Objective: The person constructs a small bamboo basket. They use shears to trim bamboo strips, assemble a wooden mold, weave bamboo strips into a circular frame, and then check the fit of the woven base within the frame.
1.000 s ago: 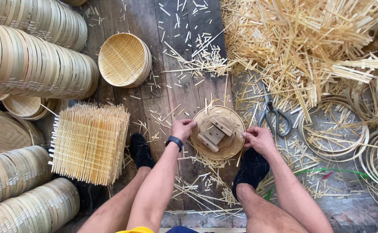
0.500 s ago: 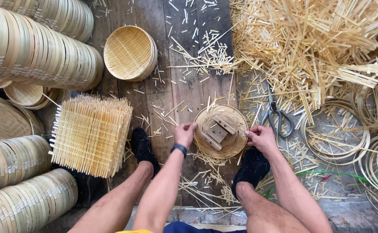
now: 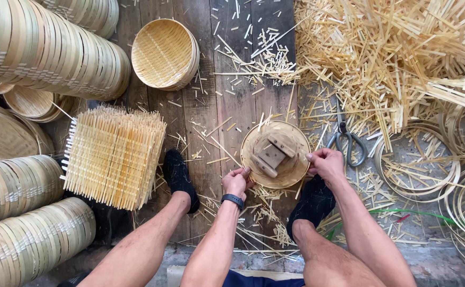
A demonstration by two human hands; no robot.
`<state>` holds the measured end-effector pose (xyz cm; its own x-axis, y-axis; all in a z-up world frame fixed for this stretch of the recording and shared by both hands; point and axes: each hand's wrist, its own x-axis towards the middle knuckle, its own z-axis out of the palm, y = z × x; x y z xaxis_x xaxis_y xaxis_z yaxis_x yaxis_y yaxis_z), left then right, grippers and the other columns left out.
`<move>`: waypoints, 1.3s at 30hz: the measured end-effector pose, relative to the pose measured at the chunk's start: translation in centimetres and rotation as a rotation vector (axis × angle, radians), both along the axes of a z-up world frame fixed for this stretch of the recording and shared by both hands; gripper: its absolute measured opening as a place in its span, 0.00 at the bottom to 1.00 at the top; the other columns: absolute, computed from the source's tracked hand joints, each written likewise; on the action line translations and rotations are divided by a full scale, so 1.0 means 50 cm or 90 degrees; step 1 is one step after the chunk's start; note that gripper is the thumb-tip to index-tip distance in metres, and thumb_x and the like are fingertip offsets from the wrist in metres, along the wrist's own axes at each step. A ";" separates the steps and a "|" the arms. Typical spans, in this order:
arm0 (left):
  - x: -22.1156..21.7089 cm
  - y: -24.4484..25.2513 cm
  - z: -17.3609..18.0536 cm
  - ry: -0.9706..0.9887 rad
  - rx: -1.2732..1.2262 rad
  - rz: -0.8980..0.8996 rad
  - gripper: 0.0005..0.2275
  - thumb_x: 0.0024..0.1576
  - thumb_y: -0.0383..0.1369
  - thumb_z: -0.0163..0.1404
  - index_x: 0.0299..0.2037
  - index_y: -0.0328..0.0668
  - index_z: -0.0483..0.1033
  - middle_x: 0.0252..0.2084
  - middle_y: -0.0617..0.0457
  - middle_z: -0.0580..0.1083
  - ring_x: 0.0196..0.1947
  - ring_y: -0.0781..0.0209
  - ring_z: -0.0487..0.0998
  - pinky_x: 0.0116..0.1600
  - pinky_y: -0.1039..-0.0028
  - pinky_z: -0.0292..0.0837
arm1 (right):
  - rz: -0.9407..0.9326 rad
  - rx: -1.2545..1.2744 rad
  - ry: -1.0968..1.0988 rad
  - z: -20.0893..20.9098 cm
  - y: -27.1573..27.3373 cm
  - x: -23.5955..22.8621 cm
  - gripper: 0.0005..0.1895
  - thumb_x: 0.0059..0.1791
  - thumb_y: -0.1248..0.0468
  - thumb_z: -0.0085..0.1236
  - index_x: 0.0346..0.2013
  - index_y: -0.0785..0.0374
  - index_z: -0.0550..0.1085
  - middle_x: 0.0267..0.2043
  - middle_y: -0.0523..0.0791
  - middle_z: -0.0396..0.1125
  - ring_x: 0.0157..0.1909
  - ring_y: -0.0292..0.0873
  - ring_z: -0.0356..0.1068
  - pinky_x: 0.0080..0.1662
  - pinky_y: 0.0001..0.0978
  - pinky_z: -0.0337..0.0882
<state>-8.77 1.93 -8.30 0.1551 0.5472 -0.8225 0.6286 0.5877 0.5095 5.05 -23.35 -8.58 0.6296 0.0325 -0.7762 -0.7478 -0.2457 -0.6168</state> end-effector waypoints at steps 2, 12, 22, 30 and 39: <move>0.017 -0.014 0.015 -0.044 -0.012 0.042 0.09 0.56 0.27 0.58 0.45 0.34 0.77 0.41 0.48 0.80 0.37 0.61 0.83 0.38 0.69 0.85 | -0.035 0.063 -0.024 0.006 -0.002 0.009 0.08 0.48 0.67 0.65 0.37 0.70 0.78 0.34 0.48 0.74 0.31 0.39 0.75 0.33 0.28 0.78; -0.004 -0.103 -0.049 -0.050 -0.121 0.151 0.18 0.55 0.17 0.55 0.52 0.26 0.63 0.40 0.41 0.75 0.34 0.50 0.82 0.40 0.61 0.83 | -0.052 0.067 0.054 -0.038 0.001 -0.015 0.09 0.49 0.68 0.64 0.36 0.73 0.75 0.32 0.51 0.73 0.27 0.45 0.76 0.30 0.36 0.80; 0.001 -0.110 -0.032 -0.039 -0.099 0.126 0.17 0.55 0.20 0.56 0.51 0.25 0.64 0.37 0.42 0.76 0.33 0.51 0.81 0.39 0.63 0.86 | -0.015 -0.055 0.024 0.020 0.030 0.003 0.09 0.47 0.66 0.65 0.30 0.72 0.77 0.27 0.50 0.73 0.28 0.45 0.76 0.33 0.41 0.81; 0.033 -0.068 0.093 -0.111 -0.011 -0.147 0.14 0.54 0.28 0.61 0.45 0.29 0.73 0.40 0.43 0.78 0.35 0.56 0.80 0.41 0.67 0.77 | 0.336 -0.144 -0.347 0.198 0.073 0.067 0.59 0.37 0.44 0.74 0.70 0.69 0.54 0.68 0.60 0.55 0.69 0.57 0.58 0.66 0.48 0.60; 0.124 -0.069 0.306 -0.427 0.490 -0.499 0.22 0.63 0.43 0.54 0.61 0.37 0.69 0.54 0.39 0.75 0.53 0.52 0.79 0.57 0.67 0.77 | -0.017 0.202 -0.089 0.212 0.150 0.026 0.65 0.31 0.47 0.75 0.70 0.69 0.47 0.61 0.57 0.60 0.61 0.54 0.67 0.58 0.46 0.73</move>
